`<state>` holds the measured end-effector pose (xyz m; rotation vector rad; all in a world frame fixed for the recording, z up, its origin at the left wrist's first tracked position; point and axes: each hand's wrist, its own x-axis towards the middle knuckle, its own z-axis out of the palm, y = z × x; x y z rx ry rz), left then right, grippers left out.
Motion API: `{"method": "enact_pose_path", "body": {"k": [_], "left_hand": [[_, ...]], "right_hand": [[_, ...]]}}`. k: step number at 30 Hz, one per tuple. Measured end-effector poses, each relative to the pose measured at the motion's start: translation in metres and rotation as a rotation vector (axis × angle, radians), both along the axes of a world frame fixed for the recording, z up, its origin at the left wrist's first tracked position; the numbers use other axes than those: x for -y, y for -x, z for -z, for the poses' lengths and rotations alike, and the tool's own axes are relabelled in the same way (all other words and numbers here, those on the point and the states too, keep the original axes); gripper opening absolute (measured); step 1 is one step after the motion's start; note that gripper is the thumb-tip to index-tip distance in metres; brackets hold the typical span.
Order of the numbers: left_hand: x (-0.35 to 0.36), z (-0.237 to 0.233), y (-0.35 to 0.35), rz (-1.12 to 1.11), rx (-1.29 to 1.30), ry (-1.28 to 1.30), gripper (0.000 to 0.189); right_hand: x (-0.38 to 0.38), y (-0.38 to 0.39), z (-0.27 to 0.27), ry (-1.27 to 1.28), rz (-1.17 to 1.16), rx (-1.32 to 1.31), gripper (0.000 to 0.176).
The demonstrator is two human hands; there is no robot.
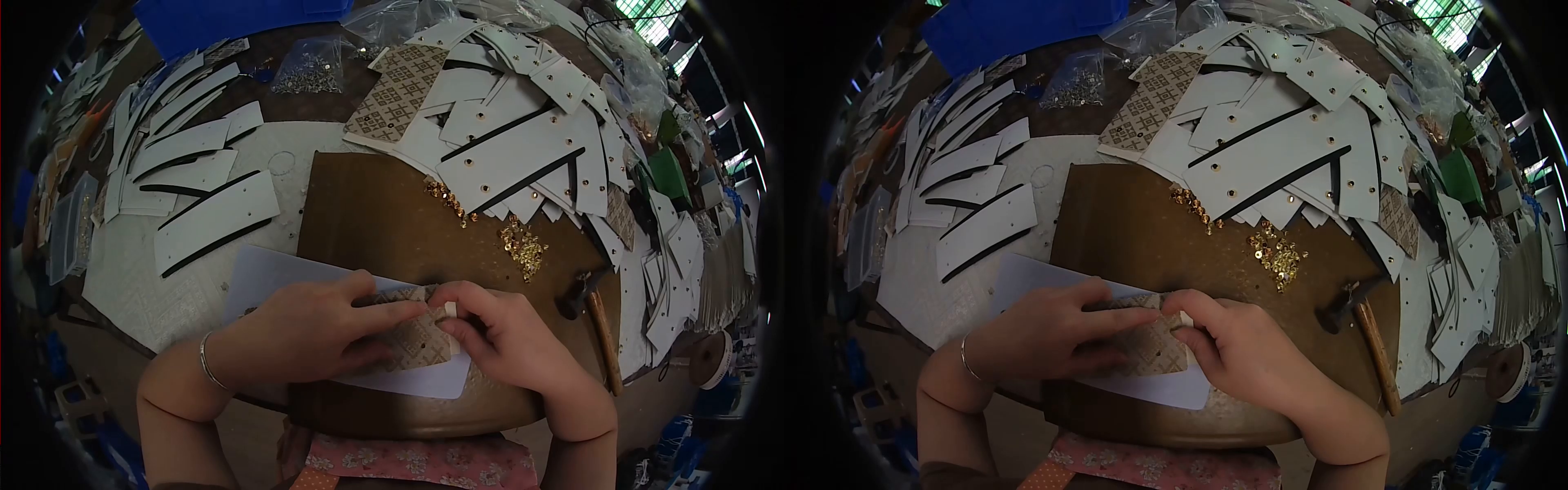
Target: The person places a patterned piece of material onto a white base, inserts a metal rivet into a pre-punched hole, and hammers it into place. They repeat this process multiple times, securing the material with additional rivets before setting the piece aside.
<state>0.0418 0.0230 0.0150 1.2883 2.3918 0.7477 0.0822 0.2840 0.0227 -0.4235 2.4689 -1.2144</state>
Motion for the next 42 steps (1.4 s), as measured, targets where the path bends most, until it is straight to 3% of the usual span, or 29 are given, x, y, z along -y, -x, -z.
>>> {"method": "enact_pose_path", "body": {"k": [11, 13, 14, 18, 27, 33, 35, 42], "left_hand": [[-0.002, 0.000, -0.002, -0.013, -0.048, 0.044, 0.057], [-0.002, 0.000, -0.001, -0.009, -0.044, 0.037, 0.056], [-0.002, 0.000, -0.001, -0.008, -0.036, 0.034, 0.056], [-0.002, 0.000, -0.002, -0.005, -0.031, 0.026, 0.056], [0.000, 0.004, -0.002, -0.007, -0.045, 0.020, 0.055], [-0.001, 0.003, -0.003, -0.016, -0.040, 0.028, 0.055], [-0.001, 0.003, -0.003, -0.010, -0.037, 0.034, 0.054], [-0.002, 0.002, -0.003, -0.017, -0.039, 0.035, 0.054]], "right_hand": [[-0.011, 0.000, -0.003, -0.092, 0.072, -0.173, 0.028], [-0.025, 0.009, -0.005, -0.252, 0.255, -0.486, 0.023], [-0.030, 0.015, -0.006, -0.220, 0.384, -0.454, 0.013], [-0.051, 0.028, 0.010, -0.321, 0.404, -0.501, 0.010], [-0.048, 0.037, 0.029, -0.439, 0.310, -0.641, 0.011], [-0.018, 0.014, 0.013, -0.115, 0.096, -0.646, 0.013], [-0.005, 0.003, 0.013, 0.033, -0.123, -0.541, 0.015], [0.004, -0.003, 0.024, -0.030, -0.198, -0.584, 0.029]]}}
